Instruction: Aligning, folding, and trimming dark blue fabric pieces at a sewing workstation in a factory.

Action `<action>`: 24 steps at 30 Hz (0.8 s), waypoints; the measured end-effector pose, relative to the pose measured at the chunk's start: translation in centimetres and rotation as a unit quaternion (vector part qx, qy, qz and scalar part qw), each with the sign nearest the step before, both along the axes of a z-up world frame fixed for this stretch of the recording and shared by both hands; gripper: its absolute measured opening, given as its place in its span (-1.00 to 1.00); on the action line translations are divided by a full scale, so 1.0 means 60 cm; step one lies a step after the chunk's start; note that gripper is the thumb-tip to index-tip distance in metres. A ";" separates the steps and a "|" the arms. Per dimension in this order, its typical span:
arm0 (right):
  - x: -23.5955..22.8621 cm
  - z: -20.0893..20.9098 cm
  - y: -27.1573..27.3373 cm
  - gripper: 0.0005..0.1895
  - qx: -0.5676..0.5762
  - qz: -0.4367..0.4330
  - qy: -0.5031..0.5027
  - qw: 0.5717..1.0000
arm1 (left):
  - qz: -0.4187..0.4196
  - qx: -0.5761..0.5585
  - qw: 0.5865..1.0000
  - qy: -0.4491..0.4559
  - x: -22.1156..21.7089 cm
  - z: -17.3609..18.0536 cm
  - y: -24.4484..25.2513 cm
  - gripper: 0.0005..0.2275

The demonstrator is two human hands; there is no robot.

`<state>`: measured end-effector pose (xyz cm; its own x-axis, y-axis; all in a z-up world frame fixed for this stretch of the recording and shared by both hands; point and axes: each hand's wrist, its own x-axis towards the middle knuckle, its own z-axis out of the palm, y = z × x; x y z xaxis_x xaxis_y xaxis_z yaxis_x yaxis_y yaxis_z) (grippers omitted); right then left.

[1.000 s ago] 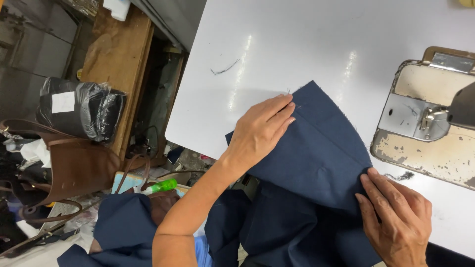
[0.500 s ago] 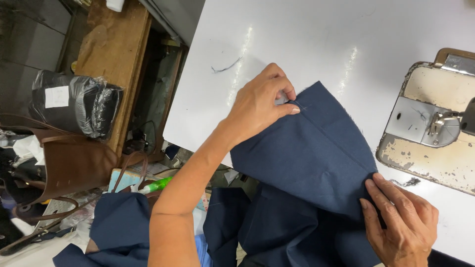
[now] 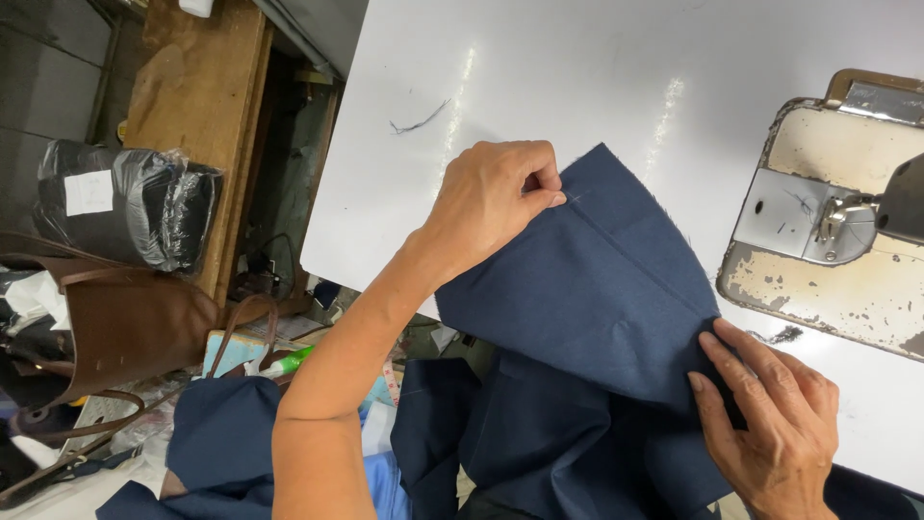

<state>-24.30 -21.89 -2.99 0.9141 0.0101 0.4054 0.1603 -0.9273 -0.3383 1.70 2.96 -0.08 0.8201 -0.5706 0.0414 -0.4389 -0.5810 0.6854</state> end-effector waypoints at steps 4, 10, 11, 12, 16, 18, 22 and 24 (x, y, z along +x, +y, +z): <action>-0.003 0.001 0.001 -0.70 0.000 -0.012 0.013 1.000 | 0.000 0.013 1.000 0.002 0.003 0.001 -0.004 -0.78; -0.004 -0.002 -0.001 -0.70 0.000 -0.012 0.010 1.000 | 0.010 0.048 0.996 -0.074 -0.007 -0.017 -0.010 -0.75; -0.004 -0.003 -0.003 -0.69 -0.004 -0.010 0.013 1.000 | 0.023 0.054 0.995 -0.082 -0.010 -0.015 -0.009 -0.73; -0.004 -0.003 -0.004 -0.69 -0.007 -0.008 0.017 1.000 | 0.036 0.059 0.994 -0.090 -0.014 -0.013 -0.009 -0.70; -0.003 -0.002 -0.002 -0.72 -0.002 -0.009 0.011 1.000 | 0.070 0.042 0.995 -0.062 -0.025 -0.018 -0.005 -0.65; -0.002 -0.002 -0.003 -0.72 -0.006 -0.007 0.015 1.000 | 0.087 0.004 0.994 -0.062 -0.031 -0.023 -0.002 -0.65; 0.001 -0.006 -0.006 -0.72 -0.005 0.002 0.004 1.000 | 0.070 -0.012 0.986 -0.151 -0.048 -0.036 -0.006 -0.83; 0.003 -0.007 -0.009 -0.72 0.002 0.014 -0.004 1.000 | 0.037 -0.046 0.943 -0.329 -0.060 -0.033 -0.009 -0.78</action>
